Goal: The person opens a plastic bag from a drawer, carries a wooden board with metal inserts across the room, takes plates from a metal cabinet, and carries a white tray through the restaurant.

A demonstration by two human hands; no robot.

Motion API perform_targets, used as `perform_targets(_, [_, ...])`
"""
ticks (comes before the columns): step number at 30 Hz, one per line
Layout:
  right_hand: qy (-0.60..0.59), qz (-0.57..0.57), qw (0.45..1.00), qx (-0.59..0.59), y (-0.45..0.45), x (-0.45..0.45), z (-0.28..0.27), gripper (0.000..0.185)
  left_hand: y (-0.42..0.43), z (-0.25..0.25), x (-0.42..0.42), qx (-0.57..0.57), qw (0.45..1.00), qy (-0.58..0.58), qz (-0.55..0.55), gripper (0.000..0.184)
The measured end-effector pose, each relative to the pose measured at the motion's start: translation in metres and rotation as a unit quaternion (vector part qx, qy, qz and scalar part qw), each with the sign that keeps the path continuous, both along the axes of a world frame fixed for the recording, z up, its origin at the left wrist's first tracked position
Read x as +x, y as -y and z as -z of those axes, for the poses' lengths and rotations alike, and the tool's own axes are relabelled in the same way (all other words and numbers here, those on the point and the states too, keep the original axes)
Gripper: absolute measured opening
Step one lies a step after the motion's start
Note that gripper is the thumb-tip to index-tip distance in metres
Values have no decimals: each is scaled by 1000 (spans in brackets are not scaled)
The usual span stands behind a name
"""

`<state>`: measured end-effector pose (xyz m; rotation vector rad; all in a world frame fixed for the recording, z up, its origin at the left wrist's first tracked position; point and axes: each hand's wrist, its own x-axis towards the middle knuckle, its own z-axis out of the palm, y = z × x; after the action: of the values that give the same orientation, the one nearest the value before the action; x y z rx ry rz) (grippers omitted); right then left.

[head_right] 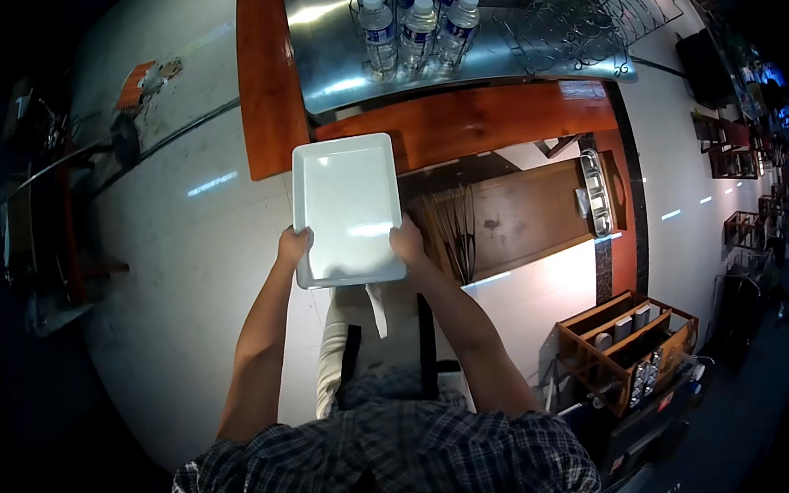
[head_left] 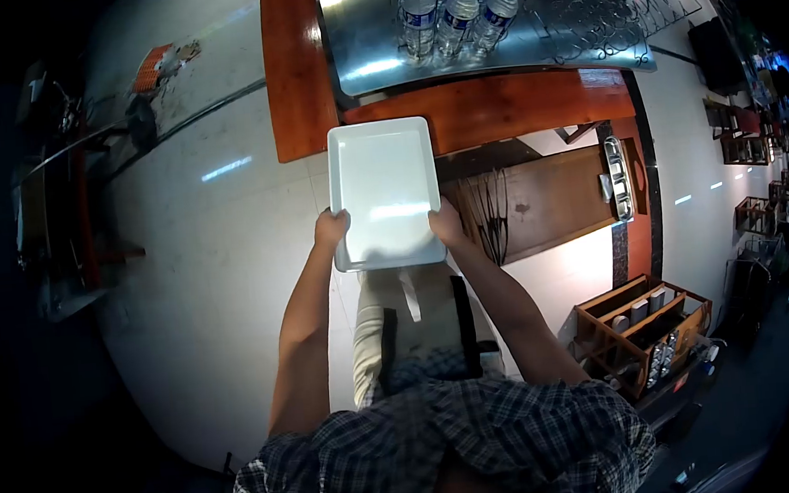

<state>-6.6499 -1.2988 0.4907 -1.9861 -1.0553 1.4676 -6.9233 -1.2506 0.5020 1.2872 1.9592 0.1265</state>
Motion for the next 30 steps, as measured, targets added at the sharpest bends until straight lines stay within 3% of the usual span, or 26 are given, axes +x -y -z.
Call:
perform_targets(4, [6, 45, 999, -19, -34, -10, 30, 44, -36, 54, -11, 24, 998, 25, 44, 35])
perform_targets(6, [1, 55, 998, 10, -47, -11, 55, 44, -53, 62, -4, 80, 995, 56, 29, 34])
perform_targets(9, [64, 29, 997, 45, -79, -12, 61, 36, -85, 86, -3, 67, 996, 57, 16, 34])
perform_targets(19, [103, 40, 993, 43, -149, -6, 124, 37, -140, 141, 11, 169, 983, 67, 15, 34])
perform_targets(22, [100, 58, 993, 26, -161, -6, 137, 40, -153, 156, 16, 130, 991, -7, 20, 37])
perform_targets(26, [144, 87, 986, -13, -166, -10, 139, 42, -158, 188, 18, 170, 985, 39, 4, 43])
perform_targets(30, [161, 66, 982, -71, -168, -8, 125, 48, -156, 185, 20, 116, 993, 8, 15, 55])
